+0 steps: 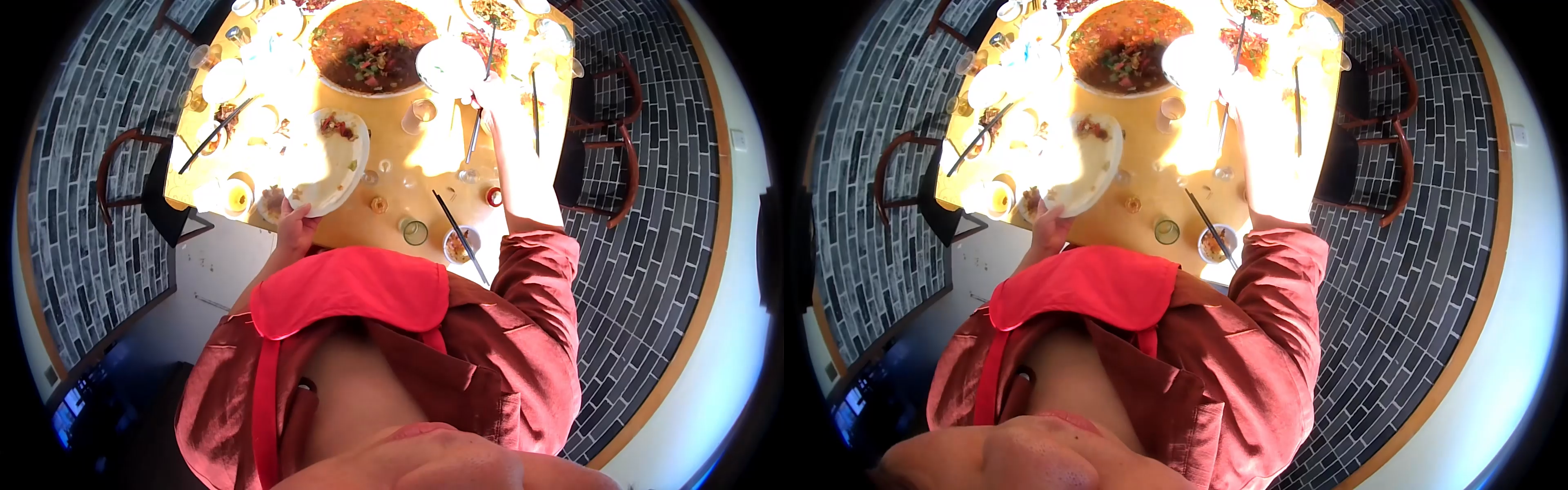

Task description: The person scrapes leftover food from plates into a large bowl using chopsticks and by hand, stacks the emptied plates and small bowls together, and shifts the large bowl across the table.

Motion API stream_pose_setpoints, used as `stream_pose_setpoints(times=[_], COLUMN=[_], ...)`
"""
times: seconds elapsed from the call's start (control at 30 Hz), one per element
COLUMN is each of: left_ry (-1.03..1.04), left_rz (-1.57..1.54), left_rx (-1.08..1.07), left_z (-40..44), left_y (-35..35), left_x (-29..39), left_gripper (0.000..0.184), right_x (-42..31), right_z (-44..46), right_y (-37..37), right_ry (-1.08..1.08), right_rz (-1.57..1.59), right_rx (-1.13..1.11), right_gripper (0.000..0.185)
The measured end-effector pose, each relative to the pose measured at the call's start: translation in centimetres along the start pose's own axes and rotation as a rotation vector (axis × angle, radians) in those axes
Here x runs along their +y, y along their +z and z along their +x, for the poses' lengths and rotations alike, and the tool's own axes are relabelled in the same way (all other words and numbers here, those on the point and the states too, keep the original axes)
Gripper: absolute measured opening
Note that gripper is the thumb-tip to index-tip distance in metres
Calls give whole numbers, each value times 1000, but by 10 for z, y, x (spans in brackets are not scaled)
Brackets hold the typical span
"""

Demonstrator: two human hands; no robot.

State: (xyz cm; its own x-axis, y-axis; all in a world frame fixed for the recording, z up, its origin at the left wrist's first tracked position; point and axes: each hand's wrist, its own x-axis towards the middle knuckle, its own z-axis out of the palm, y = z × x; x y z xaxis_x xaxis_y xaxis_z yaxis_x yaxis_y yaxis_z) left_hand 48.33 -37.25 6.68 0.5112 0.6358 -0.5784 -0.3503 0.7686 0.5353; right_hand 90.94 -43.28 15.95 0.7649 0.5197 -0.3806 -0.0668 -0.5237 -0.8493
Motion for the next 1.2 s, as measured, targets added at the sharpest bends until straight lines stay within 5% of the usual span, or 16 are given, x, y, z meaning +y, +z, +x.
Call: stream_pose_setpoints(times=[0.47, 0.57, 0.67, 1.2], left_ry=[-7, 10, -51, -131], left_rz=[148, 303, 141, 182], left_rx=[46, 188, 162, 78], left_z=[24, 12, 18, 21], left_y=[-3, 22, 21, 58], left_x=[-18, -4, -7, -40], left_gripper=[44, 35, 40, 42], right_x=[-9, 63, 84, 42], right_z=[-34, 16, 24, -34], right_y=[-16, -34, -39, -40], right_ry=[-25, -115, -114, 2], right_rz=[117, -1, 74, 185], right_rx=[-36, -50, -32, -68], right_gripper=[31, 33, 27, 13])
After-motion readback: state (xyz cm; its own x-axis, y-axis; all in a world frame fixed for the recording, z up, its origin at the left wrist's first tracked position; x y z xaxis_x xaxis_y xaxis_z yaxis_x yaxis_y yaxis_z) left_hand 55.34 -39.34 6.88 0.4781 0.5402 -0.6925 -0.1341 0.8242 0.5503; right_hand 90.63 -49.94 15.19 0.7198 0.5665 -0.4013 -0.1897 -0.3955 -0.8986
